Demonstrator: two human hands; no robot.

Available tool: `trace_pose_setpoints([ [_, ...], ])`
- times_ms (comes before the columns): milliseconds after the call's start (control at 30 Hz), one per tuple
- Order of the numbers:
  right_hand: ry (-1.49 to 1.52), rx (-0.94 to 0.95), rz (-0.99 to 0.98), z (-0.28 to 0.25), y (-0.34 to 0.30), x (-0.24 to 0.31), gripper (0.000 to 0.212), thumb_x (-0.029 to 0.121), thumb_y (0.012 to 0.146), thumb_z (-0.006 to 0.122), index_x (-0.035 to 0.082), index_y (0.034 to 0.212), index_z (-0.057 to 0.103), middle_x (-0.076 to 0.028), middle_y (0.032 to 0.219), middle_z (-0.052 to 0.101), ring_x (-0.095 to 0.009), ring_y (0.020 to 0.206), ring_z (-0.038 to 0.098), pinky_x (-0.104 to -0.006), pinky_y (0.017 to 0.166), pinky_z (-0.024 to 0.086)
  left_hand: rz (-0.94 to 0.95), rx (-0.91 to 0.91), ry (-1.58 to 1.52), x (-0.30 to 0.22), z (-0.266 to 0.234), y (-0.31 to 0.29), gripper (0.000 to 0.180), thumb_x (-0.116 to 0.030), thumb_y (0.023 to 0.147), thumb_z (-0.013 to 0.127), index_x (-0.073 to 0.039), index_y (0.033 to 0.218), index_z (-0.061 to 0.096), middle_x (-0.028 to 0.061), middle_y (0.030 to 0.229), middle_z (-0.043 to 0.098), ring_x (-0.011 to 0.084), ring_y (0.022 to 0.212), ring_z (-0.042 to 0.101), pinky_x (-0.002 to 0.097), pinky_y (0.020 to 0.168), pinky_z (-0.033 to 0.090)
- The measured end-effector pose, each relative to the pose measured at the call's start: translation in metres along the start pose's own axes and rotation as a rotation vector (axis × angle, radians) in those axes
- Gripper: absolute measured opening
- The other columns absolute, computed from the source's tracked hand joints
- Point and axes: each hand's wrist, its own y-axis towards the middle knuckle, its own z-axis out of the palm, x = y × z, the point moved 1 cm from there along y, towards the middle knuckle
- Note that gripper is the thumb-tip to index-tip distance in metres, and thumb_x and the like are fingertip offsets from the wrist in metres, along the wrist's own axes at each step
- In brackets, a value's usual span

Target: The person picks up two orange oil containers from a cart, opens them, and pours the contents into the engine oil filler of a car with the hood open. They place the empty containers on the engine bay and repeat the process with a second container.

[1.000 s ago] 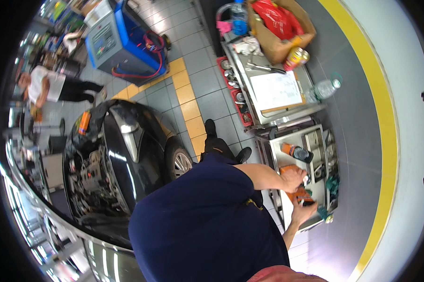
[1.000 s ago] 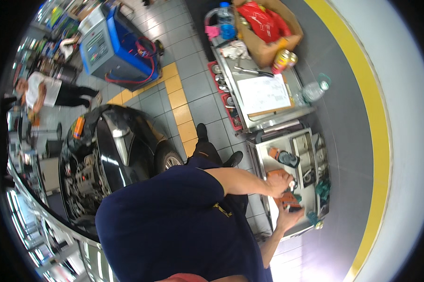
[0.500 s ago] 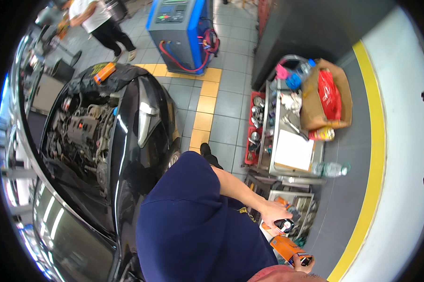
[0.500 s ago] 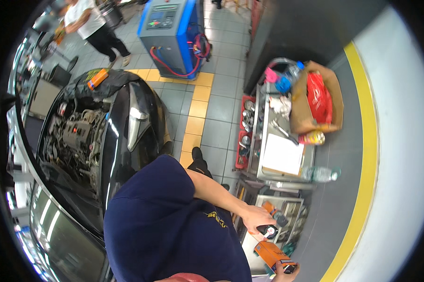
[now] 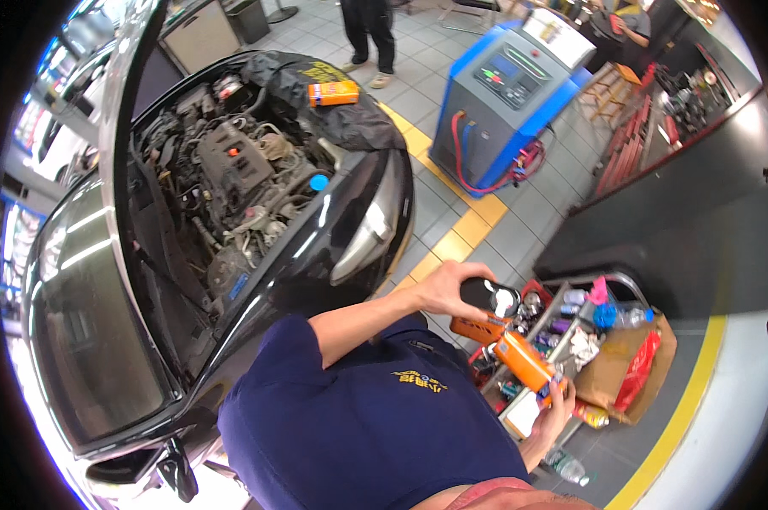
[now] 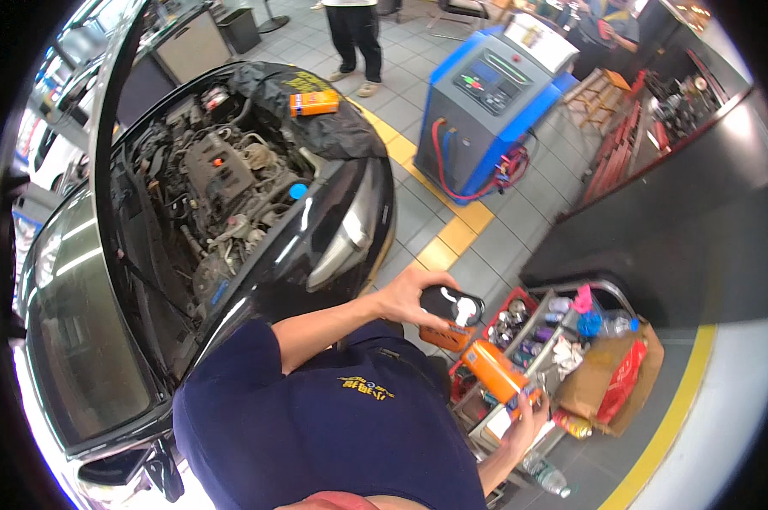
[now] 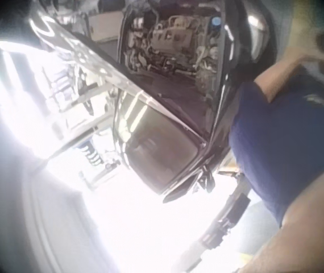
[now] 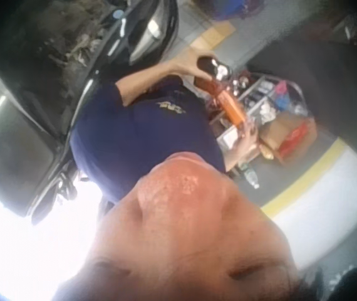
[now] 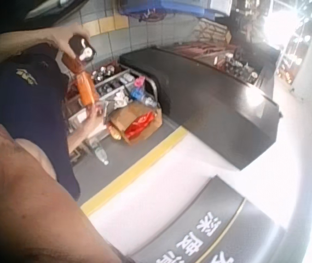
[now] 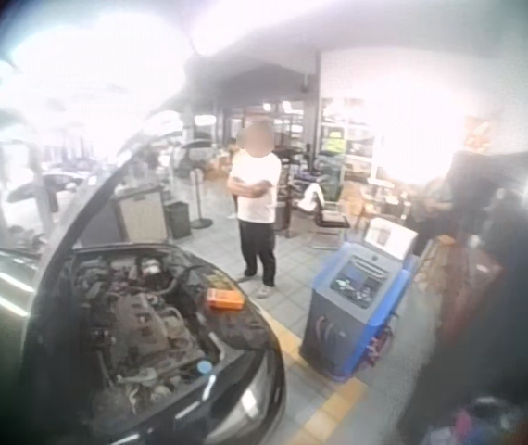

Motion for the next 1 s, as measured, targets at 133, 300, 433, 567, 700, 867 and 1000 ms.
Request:
trace_pose_setpoints([
  [133,-0.011,0.316,0.038,0.154,0.105,0.003,0.075,0.017,0.096,0.093,-0.003,0.159,0.056,-0.016,0.139,0.070,-0.027,0.128,0.073,-0.0400,0.102,0.064,-0.060,-0.418,-0.028,0.003,-0.105,-0.039,0.069,-0.027,0.081,0.106,-0.004,0.137,0.074,0.0073,0.123,0.080,0.0165,0.117,0.075,0.0358,0.107,0.059],
  [300,-0.006,0.643,0.102,0.371,0.197,0.006,0.091,0.015,0.092,0.100,-0.007,0.164,0.049,-0.021,0.143,0.070,-0.031,0.133,0.071,-0.0431,0.118,0.057,-0.021,-0.906,-0.259,0.018,-0.171,-0.101,0.069,-0.026,0.085,0.103,-0.001,0.140,0.070,0.0048,0.124,0.079,0.0154,0.117,0.074,0.0347,0.107,0.058],
  [433,-0.072,0.870,-0.061,0.568,0.249,-0.016,0.096,0.016,0.087,0.105,-0.007,0.163,0.051,-0.017,0.142,0.071,-0.028,0.130,0.072,-0.0415,0.117,0.057,-0.077,-1.271,-0.338,0.035,-0.191,-0.133,0.078,-0.036,0.081,0.104,0.002,0.140,0.070,0.0074,0.125,0.078,0.0177,0.115,0.076,0.0347,0.107,0.059],
  [567,-0.234,1.058,-0.146,0.744,0.282,-0.054,0.099,0.016,0.084,0.107,-0.007,0.164,0.052,-0.017,0.148,0.070,-0.025,0.138,0.067,-0.0404,0.121,0.053,-0.178,-1.482,-0.311,0.050,-0.210,-0.115,0.086,-0.039,0.079,0.105,0.004,0.143,0.068,0.0091,0.127,0.078,0.0199,0.116,0.077,0.0360,0.106,0.061],
  [700,-0.436,1.133,-0.439,0.869,0.292,-0.091,0.116,0.031,0.074,0.112,-0.003,0.166,0.050,-0.022,0.152,0.063,-0.034,0.147,0.061,-0.0446,0.128,0.048,-0.358,-1.695,-0.224,0.042,-0.230,-0.062,0.091,-0.044,0.080,0.104,0.005,0.145,0.066,0.0095,0.128,0.077,0.0190,0.117,0.075,0.0358,0.106,0.060],
  [867,-0.582,1.427,-0.417,0.940,0.308,-0.116,0.121,0.024,0.075,0.112,0.002,0.170,0.041,-0.019,0.160,0.058,-0.031,0.150,0.058,-0.0455,0.130,0.047,-0.334,-1.860,-0.145,0.028,-0.260,-0.006,0.096,-0.045,0.080,0.105,0.007,0.149,0.063,0.0089,0.128,0.076,0.0186,0.117,0.075,0.0354,0.107,0.060],
  [1000,-0.782,1.671,-0.569,0.951,0.326,-0.116,0.124,0.019,0.069,0.111,0.000,0.167,0.037,-0.025,0.158,0.050,-0.045,0.151,0.055,-0.0485,0.132,0.047,-0.340,-2.011,-0.093,0.017,-0.265,0.029,0.099,-0.043,0.076,0.111,0.005,0.150,0.064,0.0071,0.126,0.078,0.0170,0.116,0.076,0.0340,0.105,0.061],
])
